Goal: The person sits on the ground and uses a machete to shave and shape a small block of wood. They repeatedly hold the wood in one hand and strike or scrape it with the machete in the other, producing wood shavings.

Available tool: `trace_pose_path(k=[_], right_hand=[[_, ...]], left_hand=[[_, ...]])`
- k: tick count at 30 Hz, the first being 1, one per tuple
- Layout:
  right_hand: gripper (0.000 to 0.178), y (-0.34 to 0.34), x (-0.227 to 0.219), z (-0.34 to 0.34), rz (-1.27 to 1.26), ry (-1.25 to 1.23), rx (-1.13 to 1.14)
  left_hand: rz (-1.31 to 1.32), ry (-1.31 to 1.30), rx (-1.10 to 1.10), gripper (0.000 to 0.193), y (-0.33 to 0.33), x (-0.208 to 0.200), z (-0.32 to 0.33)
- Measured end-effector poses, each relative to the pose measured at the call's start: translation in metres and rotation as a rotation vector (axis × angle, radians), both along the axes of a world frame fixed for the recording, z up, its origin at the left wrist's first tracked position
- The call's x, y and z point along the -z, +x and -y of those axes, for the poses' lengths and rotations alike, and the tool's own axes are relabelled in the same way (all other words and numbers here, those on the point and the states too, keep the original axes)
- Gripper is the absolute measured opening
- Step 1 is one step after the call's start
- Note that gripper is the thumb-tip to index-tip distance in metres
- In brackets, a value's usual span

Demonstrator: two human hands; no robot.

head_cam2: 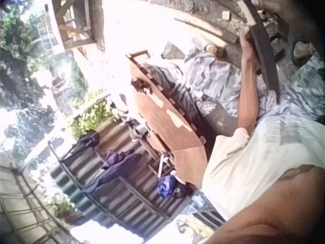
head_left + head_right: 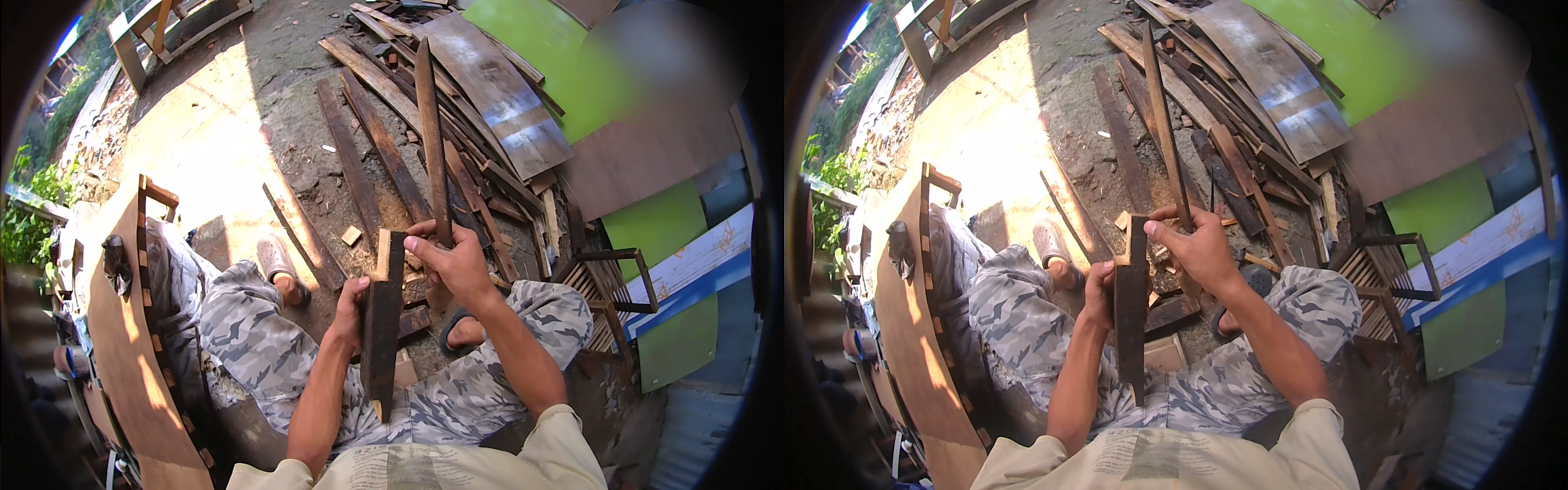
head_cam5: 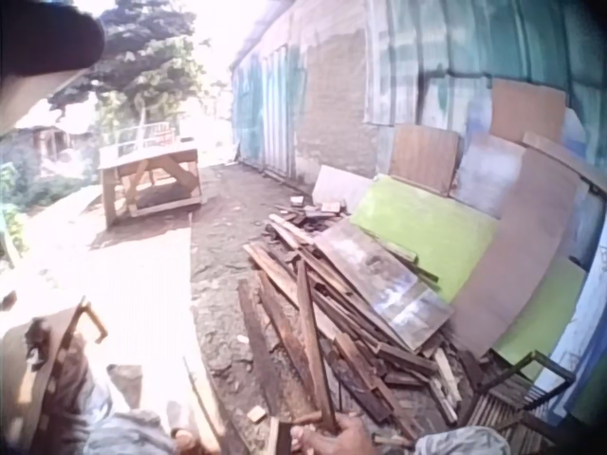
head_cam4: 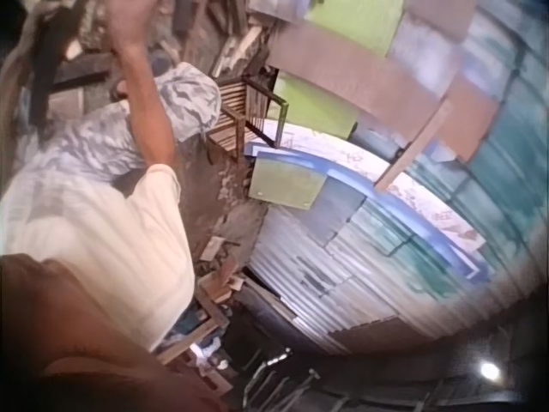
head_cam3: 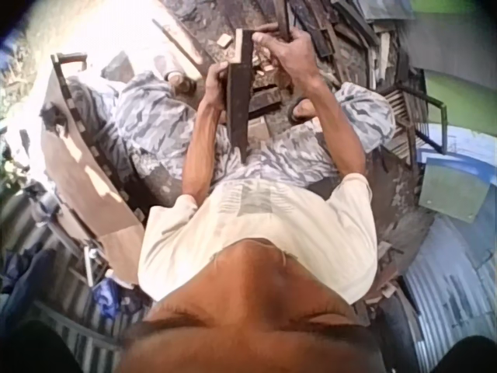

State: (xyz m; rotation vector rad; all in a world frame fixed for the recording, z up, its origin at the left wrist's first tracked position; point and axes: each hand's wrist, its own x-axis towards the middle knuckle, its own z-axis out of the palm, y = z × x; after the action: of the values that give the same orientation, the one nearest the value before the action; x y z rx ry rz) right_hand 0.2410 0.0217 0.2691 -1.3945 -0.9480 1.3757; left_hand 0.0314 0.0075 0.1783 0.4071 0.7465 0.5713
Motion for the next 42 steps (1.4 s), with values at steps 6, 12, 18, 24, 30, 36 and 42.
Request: trace_pose_path(k=[6,12,18,24,30,36,42], right_hand=[[0.02,-0.002,0.001,-0.005,0.003,0.002,0.032],[0.022,0.009,0.004,-0.007,0.029,0.024,0.086],[0.034,0.028,-0.021,0.002,0.184,0.012,-0.14],[0.023,0.036,0.006,0.003,0.486,0.226,-0.288],[0.025,0.031,0.01,-0.002,0.641,0.25,-0.185],[0.023,0.031,0.021,-0.002,0.812,0.55,-0.266],[0.022,0.027,0.019,-0.001,0.786,0.454,-0.268]], left_hand=[[-0.04,-0.017,-0.002,0.072,0.0,-0.001,0.0],[-0.204,0.269,-0.03,0.063,-0.001,-0.014,-0.003],[-0.394,0.559,-0.198,0.053,-0.003,-0.015,-0.006],[-0.537,0.626,-0.187,0.066,0.001,-0.014,-0.006],[-0.537,0.572,-0.161,0.068,0.001,-0.017,-0.006],[-0.591,0.602,-0.134,0.071,-0.001,-0.017,-0.006],[-0.635,0.627,-0.126,0.074,-0.001,-0.02,-0.008]])
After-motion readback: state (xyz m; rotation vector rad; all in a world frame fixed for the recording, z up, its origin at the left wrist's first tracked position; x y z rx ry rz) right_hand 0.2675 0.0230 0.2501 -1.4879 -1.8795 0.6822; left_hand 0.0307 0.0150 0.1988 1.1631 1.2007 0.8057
